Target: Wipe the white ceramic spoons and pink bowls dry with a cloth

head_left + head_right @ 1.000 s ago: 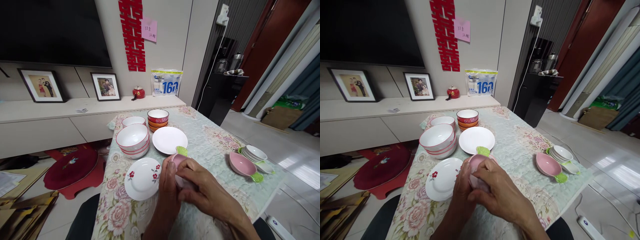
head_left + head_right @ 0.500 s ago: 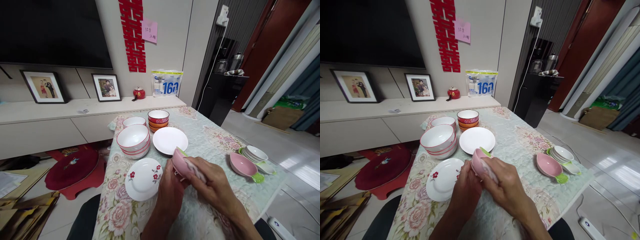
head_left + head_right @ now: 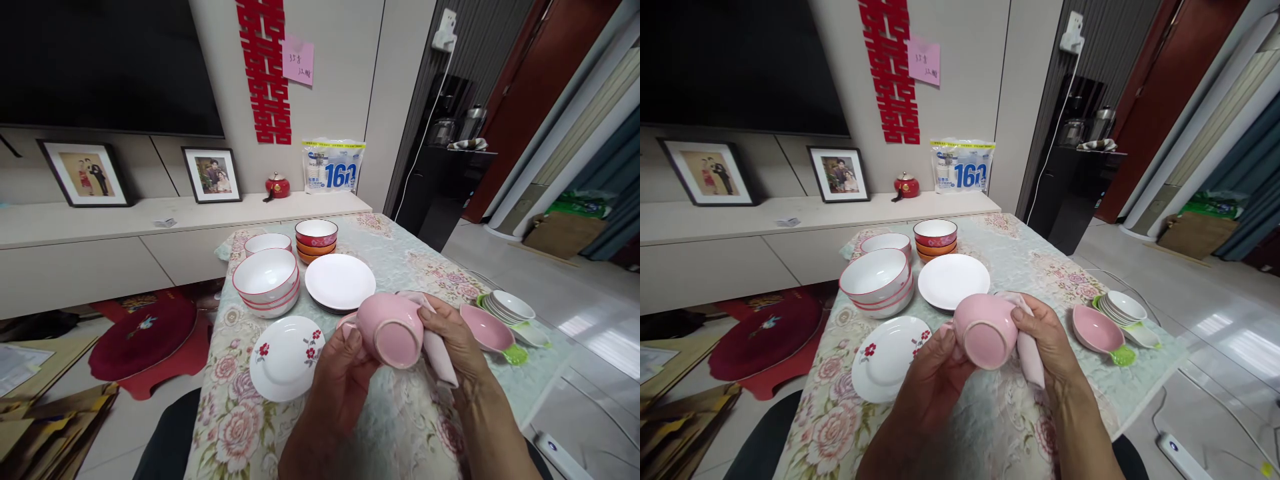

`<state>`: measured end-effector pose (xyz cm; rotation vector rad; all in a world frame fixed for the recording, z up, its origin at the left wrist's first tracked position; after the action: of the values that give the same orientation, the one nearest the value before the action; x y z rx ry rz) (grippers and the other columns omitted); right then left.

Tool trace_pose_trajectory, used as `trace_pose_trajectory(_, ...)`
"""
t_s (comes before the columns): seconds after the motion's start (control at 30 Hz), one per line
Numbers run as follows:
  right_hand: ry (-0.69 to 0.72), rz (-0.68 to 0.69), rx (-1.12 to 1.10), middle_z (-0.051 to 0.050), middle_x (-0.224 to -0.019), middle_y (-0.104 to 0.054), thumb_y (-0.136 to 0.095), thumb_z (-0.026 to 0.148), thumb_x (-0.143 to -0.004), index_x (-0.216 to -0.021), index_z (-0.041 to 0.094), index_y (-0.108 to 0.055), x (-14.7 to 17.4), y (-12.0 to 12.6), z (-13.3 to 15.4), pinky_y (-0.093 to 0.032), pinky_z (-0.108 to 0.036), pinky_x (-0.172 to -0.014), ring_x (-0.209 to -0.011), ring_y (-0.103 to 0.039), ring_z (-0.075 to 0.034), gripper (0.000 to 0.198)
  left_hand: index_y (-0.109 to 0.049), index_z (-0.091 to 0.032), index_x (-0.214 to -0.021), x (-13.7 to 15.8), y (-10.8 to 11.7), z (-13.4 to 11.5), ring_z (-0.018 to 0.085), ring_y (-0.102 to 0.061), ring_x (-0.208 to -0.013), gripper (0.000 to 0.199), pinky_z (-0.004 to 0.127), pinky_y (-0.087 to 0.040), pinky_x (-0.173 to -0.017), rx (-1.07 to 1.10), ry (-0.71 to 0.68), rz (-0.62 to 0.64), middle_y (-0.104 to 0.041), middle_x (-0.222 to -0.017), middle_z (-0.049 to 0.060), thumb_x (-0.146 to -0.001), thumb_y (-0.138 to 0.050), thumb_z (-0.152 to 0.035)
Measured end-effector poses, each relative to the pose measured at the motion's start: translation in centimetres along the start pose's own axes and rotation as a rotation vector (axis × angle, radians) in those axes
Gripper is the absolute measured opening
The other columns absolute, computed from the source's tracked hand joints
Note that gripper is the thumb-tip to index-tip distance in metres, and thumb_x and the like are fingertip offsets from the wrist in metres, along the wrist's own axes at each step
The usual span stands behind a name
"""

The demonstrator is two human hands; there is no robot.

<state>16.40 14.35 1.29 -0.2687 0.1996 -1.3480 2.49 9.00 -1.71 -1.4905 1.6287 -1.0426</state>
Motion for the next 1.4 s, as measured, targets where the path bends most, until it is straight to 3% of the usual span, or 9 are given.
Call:
trace_pose_trajectory(0.1,0.095,-0.069,0.167,-0.009,-0.103,-0.079,-0.079,0.048,-0.079,-0.115,0.022,-0.073,-0.6,1.4,0.5,-0.059,-0.039,-0.077,-0.089,-0.074,-0.028,0.045,-0.072,-0.016,-0.090,0.0,0.0,-0.1,0.014,-0.067,-0.081,0.019,0.026,-0.056,-0.076,-0.039,-0.007,-0.003,-0.075,-0.091,0.004,-0.080,-0.082,-0.028)
trace_pose_trajectory(0.2,0.359,-0.142,0.469,-0.007,-0.110,-0.076,-0.078,0.042,-0.082,-0.110,0.026,-0.076,-0.3,1.8,2.8,-0.055,-0.040,-0.089,-0.102,-0.070,-0.027,0.033,-0.073,-0.018,-0.101,-0.1,0.3,-0.3,0.016,-0.067,-0.083,0.024,0.032,-0.056,-0.084,-0.098,-0.044,-0.040,-0.075,-0.094,0.005,-0.081,-0.081,-0.029)
trace_pose_trajectory(0.3,0.662,-0.149,0.780,-0.006,-0.106,-0.072,-0.072,0.031,-0.088,-0.106,0.028,-0.078,1.1,-0.1,5.3,-0.052,-0.040,-0.091,-0.104,-0.065,-0.025,0.020,-0.073,-0.019,-0.101,0.0,0.2,-0.3,0.021,-0.067,-0.094,0.021,0.036,-0.052,-0.090,-0.185,-0.102,-0.046,-0.075,-0.096,0.005,-0.083,-0.077,-0.029)
trace_pose_trajectory(0.37,0.746,-0.115,0.890,-0.006,-0.104,-0.070,-0.064,0.025,-0.093,-0.108,0.028,-0.077,1.8,-1.5,5.9,-0.052,-0.038,-0.087,-0.101,-0.065,-0.023,0.020,-0.073,-0.019,-0.096,0.1,-0.1,-0.1,0.023,-0.066,-0.100,0.016,0.037,-0.050,-0.093,-0.243,-0.127,-0.028,-0.075,-0.094,0.005,-0.083,-0.076,-0.027)
trace_pose_trajectory(0.63,0.903,0.028,1.153,-0.012,-0.114,-0.063,-0.053,0.018,-0.098,-0.117,0.022,-0.071,4.6,-6.9,5.8,-0.049,-0.045,-0.086,-0.105,-0.057,-0.027,0.026,-0.072,-0.018,-0.101,-0.1,0.3,0.2,0.026,-0.065,-0.097,0.019,0.038,-0.048,-0.090,-0.400,-0.200,-0.017,-0.074,-0.101,0.007,-0.085,-0.068,-0.028)
trace_pose_trajectory(0.8,0.887,0.284,1.234,-0.008,-0.105,-0.066,-0.052,0.009,-0.096,-0.104,0.021,-0.068,5.8,-10.4,4.1,-0.046,-0.041,-0.080,-0.093,-0.053,-0.024,0.021,-0.072,-0.020,-0.106,-0.1,0.0,-0.5,0.028,-0.065,-0.108,0.024,0.040,-0.048,-0.097,-0.385,-0.222,-0.034,-0.074,-0.112,0.007,-0.082,-0.070,-0.024)
trace_pose_trajectory(0.9,0.863,0.324,1.250,-0.007,-0.104,-0.066,-0.052,0.008,-0.096,-0.100,0.022,-0.066,5.6,-10.5,3.8,-0.045,-0.040,-0.079,-0.093,-0.053,-0.024,0.020,-0.073,-0.021,-0.108,-0.1,0.2,-0.8,0.031,-0.063,-0.114,0.032,0.041,-0.047,-0.100,-0.442,-0.221,-0.077,-0.075,-0.115,0.008,-0.076,-0.073,-0.020)
trace_pose_trajectory(1.13,0.925,0.121,1.222,-0.011,-0.111,-0.064,-0.052,0.005,-0.095,-0.105,0.019,-0.066,4.9,-9.5,4.2,-0.046,-0.041,-0.084,-0.099,-0.051,-0.025,0.022,-0.071,-0.021,-0.110,-0.2,-0.9,0.0,0.029,-0.063,-0.117,0.034,0.041,-0.044,-0.104,-0.401,-0.206,0.025,-0.073,-0.121,0.008,-0.078,-0.066,-0.011)
trace_pose_trajectory(1.4,0.856,0.349,1.284,-0.005,-0.103,-0.068,-0.053,0.008,-0.096,-0.099,0.022,-0.066,5.3,-10.6,3.2,-0.042,-0.039,-0.079,-0.093,-0.052,-0.022,0.020,-0.070,-0.024,-0.102,0.0,-1.9,-0.6,0.028,-0.062,-0.115,0.036,0.039,-0.047,-0.099,-0.208,-0.131,0.004,-0.075,-0.110,0.004,-0.069,-0.073,-0.011)
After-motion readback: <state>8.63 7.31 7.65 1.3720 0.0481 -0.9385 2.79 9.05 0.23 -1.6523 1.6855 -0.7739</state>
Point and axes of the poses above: each hand's wrist, its own x-axis away from the middle knuckle, its own y-axis out of the back of the hand, z = x × y, the point moved 9 cm from there along -x, towards the middle knuckle
